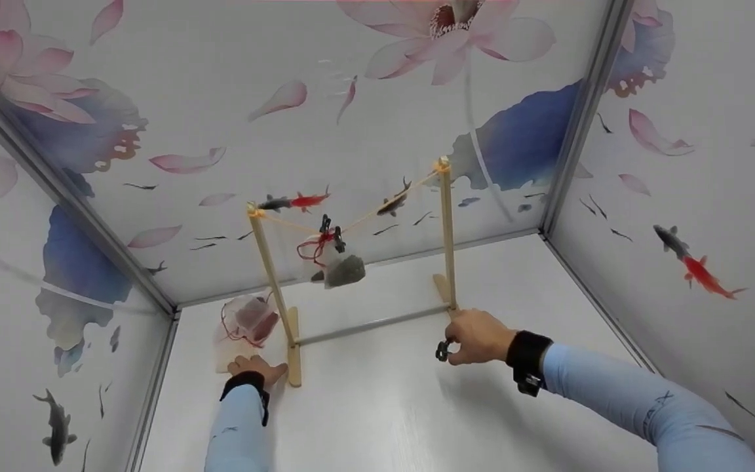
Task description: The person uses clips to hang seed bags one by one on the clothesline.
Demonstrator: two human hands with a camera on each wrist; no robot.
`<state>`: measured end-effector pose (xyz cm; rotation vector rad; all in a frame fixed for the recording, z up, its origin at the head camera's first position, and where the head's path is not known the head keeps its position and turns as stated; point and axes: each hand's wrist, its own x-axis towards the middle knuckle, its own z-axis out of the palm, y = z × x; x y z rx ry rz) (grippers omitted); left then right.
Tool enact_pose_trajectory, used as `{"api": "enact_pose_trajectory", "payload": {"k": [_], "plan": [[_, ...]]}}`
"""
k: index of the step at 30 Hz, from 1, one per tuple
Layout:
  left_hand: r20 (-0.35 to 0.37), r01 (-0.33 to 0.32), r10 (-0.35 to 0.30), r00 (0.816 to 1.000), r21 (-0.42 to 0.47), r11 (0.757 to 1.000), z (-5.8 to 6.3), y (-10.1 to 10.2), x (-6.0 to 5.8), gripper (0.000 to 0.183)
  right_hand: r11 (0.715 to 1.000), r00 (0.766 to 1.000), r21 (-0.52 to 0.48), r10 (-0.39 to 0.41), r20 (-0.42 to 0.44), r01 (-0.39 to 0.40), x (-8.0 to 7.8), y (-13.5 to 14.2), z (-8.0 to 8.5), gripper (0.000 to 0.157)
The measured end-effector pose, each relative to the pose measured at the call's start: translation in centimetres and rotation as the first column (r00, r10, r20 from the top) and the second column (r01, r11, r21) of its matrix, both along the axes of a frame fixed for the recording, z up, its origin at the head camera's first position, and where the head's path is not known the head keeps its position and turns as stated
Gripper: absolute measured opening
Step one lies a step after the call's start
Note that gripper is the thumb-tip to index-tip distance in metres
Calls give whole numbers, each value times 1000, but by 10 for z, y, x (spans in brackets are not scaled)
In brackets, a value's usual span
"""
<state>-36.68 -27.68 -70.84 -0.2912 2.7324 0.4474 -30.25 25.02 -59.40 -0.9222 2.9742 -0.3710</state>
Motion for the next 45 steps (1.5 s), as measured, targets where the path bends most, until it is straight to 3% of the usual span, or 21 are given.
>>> {"api": "enact_pose_trajectory", "payload": {"k": [1, 5, 8, 11, 12, 15, 19, 23, 28, 31, 35, 38, 41, 45], "plan": [[-8, 4, -5, 1000, -13, 1000, -3, 0, 3, 104, 1000, 1000, 4, 2, 11, -2, 0, -1, 0, 23], [-37, -8, 8, 999, -8, 1000, 11, 10, 20, 108, 1000, 1000, 14, 16, 27, -16, 1, -5, -1, 24], [-47, -5, 6, 999, 23, 1000, 7, 6, 18, 115, 1000, 999, 17, 25, 29, -26, 1, -9, -3, 25], [-45, 14, -13, 999, 31, 999, -8, -3, 10, 120, 999, 999, 6, 36, 38, -36, 1, -10, -4, 25], [-39, 25, -24, 999, 22, 999, -7, -4, 9, 117, 999, 998, 5, 38, 41, -38, 2, -10, -4, 25], [-29, 67, -67, 997, 0, 998, 12, 1, 10, 100, 999, 998, 4, 39, 45, -40, 3, -9, -3, 24], [-75, 101, -99, 992, 21, 995, 33, -1, 9, 71, 999, 999, 16, 44, 31, -45, 4, -10, -2, 24], [-131, 42, -39, 991, 19, 999, 35, -11, 16, 50, 998, 997, 2, 68, 28, -68, 3, -13, -1, 24], [-87, 18, -17, 996, 18, 1000, 18, -13, 27, 62, 997, 996, 1, 75, 44, -75, 2, -14, 0, 23], [-101, -8, 13, 995, 47, 999, 15, -6, 29, 59, 998, 997, 14, 62, 47, -62, 1, -12, 1, 22], [-147, -65, 72, 986, 51, 997, 34, 8, 36, 49, 998, 997, 9, 67, 40, -68, 0, -13, 0, 23], [-124, -120, 136, 983, 129, 984, 45, 14, 43, 48, 997, 996, 12, 75, 39, -75, 0, -14, -1, 24], [-96, -154, 177, 980, 209, 966, 46, 17, 49, 53, 997, 996, 20, 78, 39, -79, 1, -15, -2, 24], [-91, -168, 195, 976, 249, 954, 33, 14, 46, 47, 996, 995, 23, 89, 32, -90, 2, -15, -3, 24]]}}
